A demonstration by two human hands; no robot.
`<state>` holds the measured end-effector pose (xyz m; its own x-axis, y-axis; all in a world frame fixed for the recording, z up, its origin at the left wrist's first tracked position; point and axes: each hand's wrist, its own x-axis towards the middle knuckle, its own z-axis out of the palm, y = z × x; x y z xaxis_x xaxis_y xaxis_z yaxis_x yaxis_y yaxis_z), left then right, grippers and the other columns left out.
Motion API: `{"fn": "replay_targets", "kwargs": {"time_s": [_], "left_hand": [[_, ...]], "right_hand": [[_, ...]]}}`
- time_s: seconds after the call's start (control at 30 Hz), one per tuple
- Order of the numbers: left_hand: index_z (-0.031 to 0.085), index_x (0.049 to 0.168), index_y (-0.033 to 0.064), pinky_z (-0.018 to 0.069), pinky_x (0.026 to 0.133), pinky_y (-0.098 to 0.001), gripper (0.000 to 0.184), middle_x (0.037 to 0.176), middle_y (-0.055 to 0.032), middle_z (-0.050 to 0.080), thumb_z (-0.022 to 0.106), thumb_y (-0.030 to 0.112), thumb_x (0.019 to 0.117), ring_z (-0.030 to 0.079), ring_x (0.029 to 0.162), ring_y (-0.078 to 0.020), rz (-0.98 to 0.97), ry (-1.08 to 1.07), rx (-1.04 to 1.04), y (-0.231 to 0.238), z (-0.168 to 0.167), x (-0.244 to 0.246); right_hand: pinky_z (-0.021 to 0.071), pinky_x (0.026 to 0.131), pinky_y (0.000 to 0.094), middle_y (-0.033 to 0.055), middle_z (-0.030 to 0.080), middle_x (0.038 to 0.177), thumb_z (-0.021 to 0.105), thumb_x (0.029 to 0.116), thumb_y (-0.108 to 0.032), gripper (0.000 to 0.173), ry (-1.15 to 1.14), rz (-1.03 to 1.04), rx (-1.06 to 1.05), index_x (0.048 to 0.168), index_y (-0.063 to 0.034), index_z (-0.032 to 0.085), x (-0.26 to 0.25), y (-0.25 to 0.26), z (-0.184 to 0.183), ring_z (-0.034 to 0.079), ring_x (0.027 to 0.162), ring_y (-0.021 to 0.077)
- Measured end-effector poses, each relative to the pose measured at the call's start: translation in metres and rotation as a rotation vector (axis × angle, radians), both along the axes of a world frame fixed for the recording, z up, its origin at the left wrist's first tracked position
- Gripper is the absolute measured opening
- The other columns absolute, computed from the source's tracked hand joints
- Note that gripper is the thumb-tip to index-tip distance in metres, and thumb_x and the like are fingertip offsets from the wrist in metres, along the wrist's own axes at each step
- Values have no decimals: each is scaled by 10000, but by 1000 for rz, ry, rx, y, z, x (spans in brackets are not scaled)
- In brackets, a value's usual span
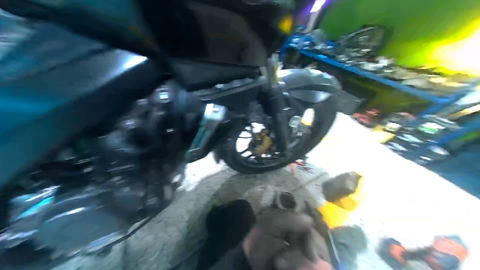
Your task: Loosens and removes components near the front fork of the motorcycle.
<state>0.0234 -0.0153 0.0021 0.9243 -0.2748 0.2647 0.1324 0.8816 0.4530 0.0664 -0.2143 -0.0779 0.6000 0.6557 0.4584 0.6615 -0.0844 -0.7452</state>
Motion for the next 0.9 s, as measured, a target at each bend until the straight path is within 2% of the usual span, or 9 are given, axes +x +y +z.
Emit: {"fn": "replay_targets", "kwargs": {"time_s": [0.07,0.1,0.17,0.23,0.3,0.4,0.6,0.77,0.9], "left_hand": [[707,1004,54,567,539,-276,381,718,-59,669,480,353,1065,634,569,-120,246,268,312,8,-10,1],[659,1144,20,602,660,-330,370,929,-125,726,469,331,1079,694,732,-182,320,389,480,9,-16,0],[602,1273,31,607,769,-379,409,1128,-125,733,557,363,1039,723,924,-225,343,575,696,3,-28,-1],[595,1203,33,605,565,-339,394,988,-125,751,556,389,1040,727,711,-210,330,672,786,-4,-29,6],[608,1080,17,508,397,-271,351,792,-125,725,493,348,1065,640,492,-168,374,688,739,-3,-28,30],[616,1012,1,463,395,-228,359,710,-111,673,431,300,1082,577,457,-118,459,628,596,7,-36,82],[606,1026,49,367,364,-191,455,728,-121,686,382,439,1089,491,403,-83,515,629,418,5,-66,187],[605,957,91,342,347,-168,469,649,-83,648,385,486,1082,468,382,-56,521,543,288,16,-68,214],[623,943,61,370,355,-171,495,660,-107,663,371,460,1092,497,392,-66,504,498,223,20,-72,215]], "right_hand": [[592,607,369,49,711,710,693,891,-287,250,-229,-187,-115,737,-90,697,11,4,-1,699,668,146],[573,547,381,30,683,665,686,871,-301,255,-389,-256,-240,692,-122,660,22,2,10,688,629,159],[523,460,399,22,629,618,642,880,-326,260,-662,-307,-445,687,-154,620,49,0,39,662,575,196],[499,425,417,45,611,617,613,888,-328,251,-826,-240,-554,721,-140,617,80,3,67,649,553,242],[516,443,439,58,628,660,673,843,-289,184,-873,-142,-642,759,-129,643,111,8,95,662,588,272],[551,561,540,84,684,761,857,724,-215,198,-845,-93,-827,815,-124,706,171,12,139,694,706,338],[488,825,628,66,708,835,907,745,-338,269,-977,-74,-957,895,-182,747,278,43,190,686,862,341],[534,741,526,58,699,950,703,892,-480,334,-897,128,-680,1037,-182,750,318,45,215,663,915,297],[514,797,484,113,716,983,792,833,-306,257,-714,83,-596,978,-94,773,298,54,227,653,935,276]]}}
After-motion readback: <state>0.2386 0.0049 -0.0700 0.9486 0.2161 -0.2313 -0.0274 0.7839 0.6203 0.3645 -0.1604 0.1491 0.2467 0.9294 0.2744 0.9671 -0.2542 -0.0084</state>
